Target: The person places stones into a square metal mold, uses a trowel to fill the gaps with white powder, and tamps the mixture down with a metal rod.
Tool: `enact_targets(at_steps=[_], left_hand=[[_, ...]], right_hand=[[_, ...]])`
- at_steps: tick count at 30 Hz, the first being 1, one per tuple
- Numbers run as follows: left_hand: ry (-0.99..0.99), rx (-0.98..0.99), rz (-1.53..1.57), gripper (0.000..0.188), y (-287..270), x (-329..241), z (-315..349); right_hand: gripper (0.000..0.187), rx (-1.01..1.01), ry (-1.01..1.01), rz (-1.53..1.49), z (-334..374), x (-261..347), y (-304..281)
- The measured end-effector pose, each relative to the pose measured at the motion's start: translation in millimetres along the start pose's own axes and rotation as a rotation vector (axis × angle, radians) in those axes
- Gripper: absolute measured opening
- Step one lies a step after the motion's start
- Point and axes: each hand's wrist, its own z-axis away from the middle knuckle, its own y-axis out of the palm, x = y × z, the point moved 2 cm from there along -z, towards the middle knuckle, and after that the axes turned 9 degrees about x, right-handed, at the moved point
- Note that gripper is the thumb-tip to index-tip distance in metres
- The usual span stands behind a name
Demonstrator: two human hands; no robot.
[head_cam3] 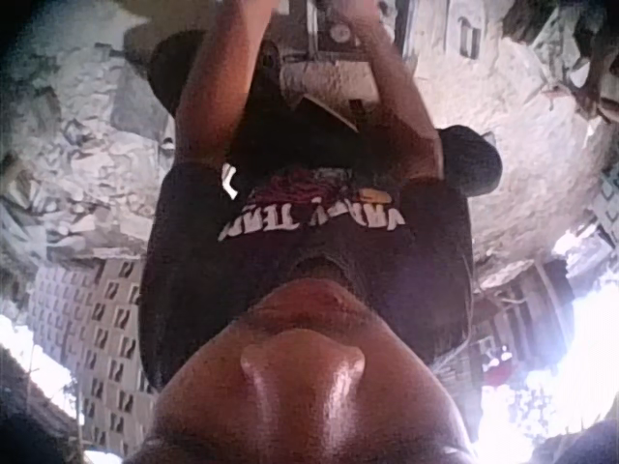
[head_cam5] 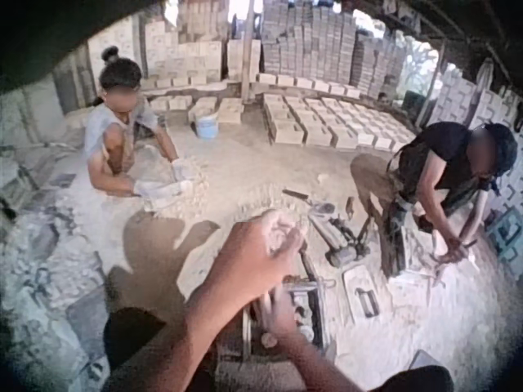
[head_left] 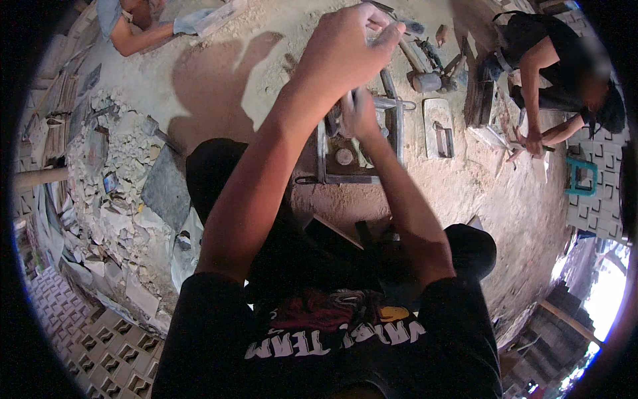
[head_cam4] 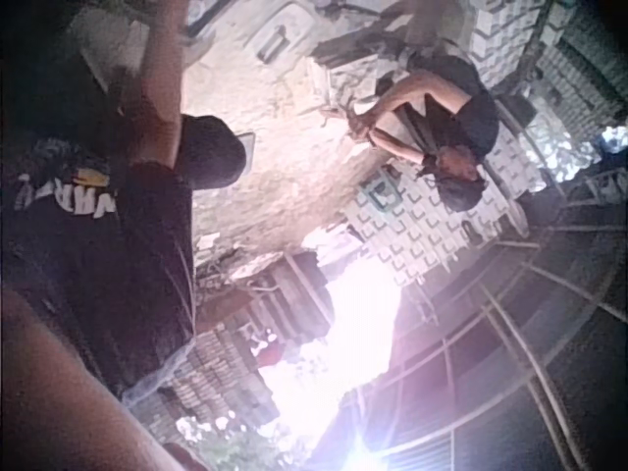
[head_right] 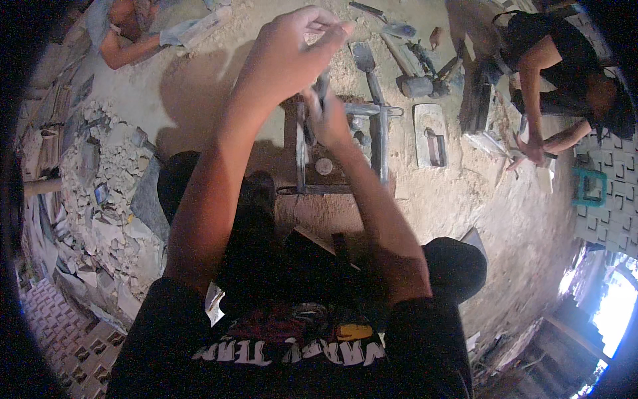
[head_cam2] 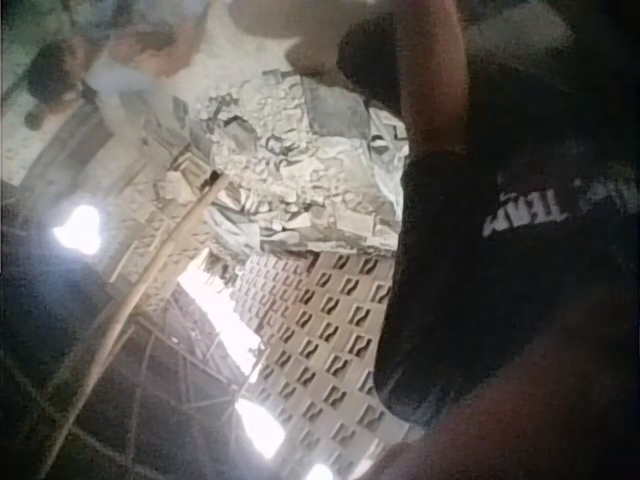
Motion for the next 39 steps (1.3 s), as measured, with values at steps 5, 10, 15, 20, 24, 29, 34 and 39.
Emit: enact_targets(at_steps=[5,10,15,20,24,29,34,39], left_hand=[[0.022,0.009,-0.055,0.044,-11.6,-3.3,-3.1],[-0.028,-0.046,0.028,0.024,-15.6,-10.7,-0.2],[-0.369,0.039,0.168,0.024,-21.7,-45.8,4.7],[0.011,-0.173,-0.133,0.022,-26.6,21.1,-10.7],[-0.025,-0.132,0.020,0.022,-4.6,19.2,-24.4],[0.045,-0.329,0.120,0.028,23.0,43.6,-21.1],[-0.143,-0.351,0.100,0.058,11.1,124.0,-34.3],[-0.224,-0.260,0.129,0.059,37.4,150.6,-37.7]], right_hand=[[0.036,-0.060,-0.093,-0.100,-22.6,19.5,0.3],[0.029,0.212,-0.168,0.082,-19.8,16.9,-8.1],[0.030,0.069,-0.106,0.240,-10.3,1.6,-21.0],[0.043,-0.083,-0.116,0.296,-21.0,26.1,-27.7],[0.045,-0.034,-0.110,0.518,-28.0,-12.9,-45.8],[0.050,-0.145,-0.096,0.388,-12.8,-6.6,-46.0],[0.045,-0.059,-0.073,0.410,-14.5,17.2,-51.4],[0.038,0.074,0.039,0.449,-21.7,-29.1,-62.0]])
